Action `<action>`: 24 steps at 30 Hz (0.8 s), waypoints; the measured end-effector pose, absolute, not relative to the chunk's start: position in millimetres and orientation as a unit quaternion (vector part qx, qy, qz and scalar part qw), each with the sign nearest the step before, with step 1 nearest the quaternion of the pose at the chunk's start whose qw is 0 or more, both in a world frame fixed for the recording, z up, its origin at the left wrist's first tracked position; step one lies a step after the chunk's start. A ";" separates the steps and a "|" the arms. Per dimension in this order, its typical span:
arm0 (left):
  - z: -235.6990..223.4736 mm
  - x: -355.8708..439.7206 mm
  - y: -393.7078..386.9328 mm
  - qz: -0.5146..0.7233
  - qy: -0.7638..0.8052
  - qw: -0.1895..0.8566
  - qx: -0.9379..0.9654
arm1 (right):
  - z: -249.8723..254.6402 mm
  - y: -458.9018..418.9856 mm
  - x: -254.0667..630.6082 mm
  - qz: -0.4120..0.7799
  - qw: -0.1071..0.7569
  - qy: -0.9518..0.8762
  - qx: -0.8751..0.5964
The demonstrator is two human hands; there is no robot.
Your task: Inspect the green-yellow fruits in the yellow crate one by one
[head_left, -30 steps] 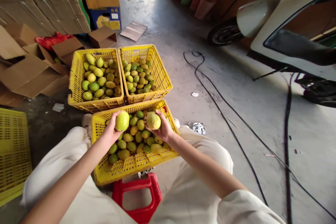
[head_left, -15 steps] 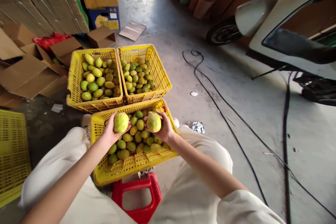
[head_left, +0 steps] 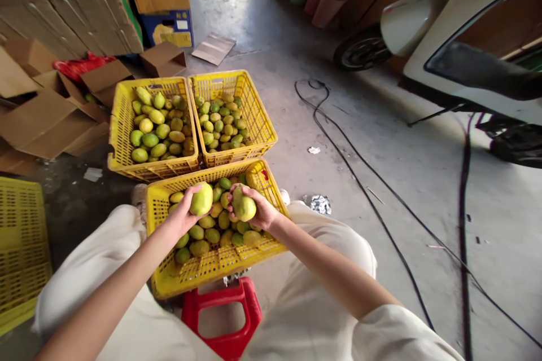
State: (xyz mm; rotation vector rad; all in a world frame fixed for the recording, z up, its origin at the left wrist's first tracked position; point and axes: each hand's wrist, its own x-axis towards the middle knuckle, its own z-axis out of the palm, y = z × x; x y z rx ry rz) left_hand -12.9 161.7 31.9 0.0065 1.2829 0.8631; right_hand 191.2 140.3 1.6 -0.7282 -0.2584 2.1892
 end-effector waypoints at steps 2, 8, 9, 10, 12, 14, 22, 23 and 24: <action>30.8 -13.1 161.6 0.388 0.580 0.716 0.013 | 1.3 141.1 191.5 0.874 0.377 -0.092 -0.292; 34.5 -9.9 163.2 0.371 0.565 0.736 0.000 | 0.8 143.0 192.4 0.870 0.369 -0.057 -0.322; 35.0 -9.3 163.6 0.367 0.564 0.740 -0.005 | 1.5 143.4 192.4 0.866 0.378 -0.057 -0.323; 35.2 -9.0 164.0 0.363 0.562 0.743 -0.009 | 2.4 143.9 192.4 0.862 0.386 -0.060 -0.323; 34.4 -9.3 164.4 0.353 0.559 0.750 -0.005 | 4.2 144.6 192.3 0.857 0.395 -0.070 -0.325; 32.7 -10.5 164.4 0.349 0.557 0.754 0.013 | 5.0 144.8 192.3 0.852 0.397 -0.081 -0.332; 31.8 -11.8 161.2 0.373 0.548 0.748 0.047 | 0.0 142.5 193.2 0.843 0.401 -0.062 -0.354; 31.8 -11.3 160.8 0.380 0.548 0.744 0.044 | 0.5 143.0 193.1 0.841 0.402 -0.058 -0.358; 31.5 -10.9 160.5 0.388 0.551 0.738 0.040 | 1.4 143.8 192.9 0.839 0.401 -0.055 -0.362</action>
